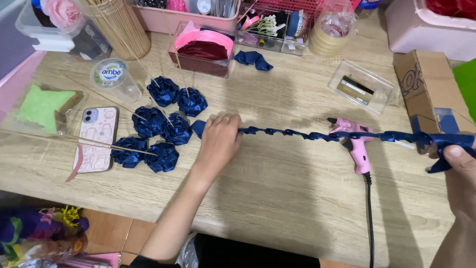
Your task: The person assembles a long chain of blue satin petals using a hot glue gun, then inserts a wooden skewer into the chain and rolls it into a rose shape. The finished rose is held up for display.
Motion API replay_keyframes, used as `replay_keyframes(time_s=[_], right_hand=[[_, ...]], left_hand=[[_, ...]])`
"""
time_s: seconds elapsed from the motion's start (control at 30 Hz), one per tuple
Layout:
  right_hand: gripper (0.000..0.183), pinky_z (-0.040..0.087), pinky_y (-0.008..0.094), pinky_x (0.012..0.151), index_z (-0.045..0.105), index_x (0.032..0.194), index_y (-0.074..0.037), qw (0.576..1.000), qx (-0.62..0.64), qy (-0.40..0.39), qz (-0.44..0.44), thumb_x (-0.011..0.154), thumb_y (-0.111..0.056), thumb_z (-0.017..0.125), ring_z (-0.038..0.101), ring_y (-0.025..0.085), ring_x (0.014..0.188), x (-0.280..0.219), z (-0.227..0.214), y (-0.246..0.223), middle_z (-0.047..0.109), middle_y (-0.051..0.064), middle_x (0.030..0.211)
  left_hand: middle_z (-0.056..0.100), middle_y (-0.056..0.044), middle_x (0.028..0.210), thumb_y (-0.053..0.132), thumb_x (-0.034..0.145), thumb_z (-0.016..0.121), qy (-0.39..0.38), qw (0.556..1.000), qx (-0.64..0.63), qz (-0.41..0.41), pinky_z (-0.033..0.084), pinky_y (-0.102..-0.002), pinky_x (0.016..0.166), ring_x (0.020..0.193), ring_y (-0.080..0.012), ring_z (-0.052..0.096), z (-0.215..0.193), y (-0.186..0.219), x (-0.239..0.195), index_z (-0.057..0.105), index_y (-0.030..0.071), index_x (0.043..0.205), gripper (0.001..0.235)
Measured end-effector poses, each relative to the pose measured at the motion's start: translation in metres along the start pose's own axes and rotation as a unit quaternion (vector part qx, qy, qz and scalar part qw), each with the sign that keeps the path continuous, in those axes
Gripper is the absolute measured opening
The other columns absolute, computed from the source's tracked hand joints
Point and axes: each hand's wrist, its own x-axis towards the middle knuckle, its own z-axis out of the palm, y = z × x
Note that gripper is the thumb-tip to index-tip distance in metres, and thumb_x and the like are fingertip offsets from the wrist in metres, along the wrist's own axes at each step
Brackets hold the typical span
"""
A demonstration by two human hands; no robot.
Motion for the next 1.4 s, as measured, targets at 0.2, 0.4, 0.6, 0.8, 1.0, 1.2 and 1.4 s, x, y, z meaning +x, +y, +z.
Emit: replay_keyframes(time_s=[0.2, 0.4, 0.6, 0.8, 1.0, 1.2, 1.4], right_hand=[[0.027, 0.050, 0.032, 0.083, 0.044, 0.121, -0.012, 0.984, -0.174, 0.036, -0.030, 0.112, -0.021, 0.068, 0.056, 0.019, 0.113, 0.007, -0.013, 0.025, 0.051, 0.007, 0.125], [0.027, 0.055, 0.042, 0.059, 0.052, 0.098, -0.005, 0.952, -0.289, -0.022, 0.101, 0.108, -0.019, 0.072, 0.057, 0.019, 0.091, 0.027, 0.022, -0.029, 0.052, 0.009, 0.088], [0.018, 0.027, 0.028, 0.043, 0.064, 0.105, -0.001, 0.965, -0.246, -0.072, 0.053, 0.097, -0.009, 0.077, 0.034, 0.015, 0.048, 0.065, 0.053, -0.036, 0.045, 0.009, 0.062], [0.012, 0.019, 0.029, 0.049, 0.070, 0.114, -0.010, 0.940, -0.311, -0.089, 0.106, 0.108, -0.019, 0.064, 0.025, 0.012, 0.053, 0.104, 0.091, -0.067, 0.037, 0.001, 0.061], [0.031, 0.040, 0.049, 0.082, 0.073, 0.111, -0.010, 0.877, -0.451, -0.091, 0.140, 0.101, -0.038, 0.066, 0.058, 0.037, 0.102, 0.137, 0.103, -0.037, 0.067, 0.018, 0.107], [0.029, 0.044, 0.048, 0.067, 0.073, 0.097, -0.005, 0.858, -0.498, -0.075, 0.101, 0.102, -0.032, 0.065, 0.059, 0.038, 0.077, 0.157, 0.082, 0.016, 0.066, 0.021, 0.082], [0.019, 0.041, 0.042, 0.070, 0.071, 0.108, -0.008, 0.911, -0.412, 0.006, 0.012, 0.106, -0.026, 0.068, 0.056, 0.028, 0.081, 0.169, 0.046, 0.064, 0.063, 0.010, 0.089]], left_hand=[[0.055, -0.006, 0.082, -0.011, 0.070, 0.066, 0.051, 0.993, -0.101, -0.021, 0.047, -0.039, 0.080, 0.083, -0.0257, 0.056, -0.033, -0.004, -0.011, 0.047, 0.009, 0.082, 0.031], [0.051, -0.002, 0.070, -0.001, 0.083, 0.065, -0.006, 0.973, -0.216, -0.082, 0.035, -0.035, 0.059, 0.064, -0.0214, 0.048, -0.051, -0.003, -0.037, 0.041, 0.013, 0.080, 0.029], [0.060, 0.003, 0.087, 0.039, 0.086, 0.080, -0.173, 0.940, -0.239, -0.173, 0.040, -0.030, 0.071, 0.083, -0.0164, 0.059, -0.075, 0.006, -0.044, 0.052, 0.017, 0.087, 0.036], [0.058, 0.002, 0.099, 0.031, 0.087, 0.078, -0.075, 0.944, -0.292, -0.131, 0.038, -0.024, 0.067, 0.059, -0.0126, 0.044, -0.087, 0.012, -0.035, 0.064, 0.016, 0.100, 0.024], [0.049, -0.007, 0.131, 0.016, 0.091, 0.067, -0.216, 0.958, -0.175, -0.063, 0.046, -0.046, 0.100, 0.124, -0.0299, 0.055, -0.039, -0.006, -0.036, 0.056, 0.012, 0.130, 0.040], [0.051, -0.014, 0.140, 0.013, 0.092, 0.065, -0.157, 0.972, -0.178, -0.001, 0.038, -0.047, 0.110, 0.130, -0.0321, 0.048, -0.030, -0.010, -0.044, 0.060, 0.007, 0.122, 0.031], [0.046, -0.017, 0.149, 0.010, 0.093, 0.059, -0.170, 0.975, -0.141, 0.023, 0.031, -0.053, 0.114, 0.138, -0.0360, 0.041, -0.023, 0.001, -0.053, 0.059, 0.007, 0.132, 0.039]])
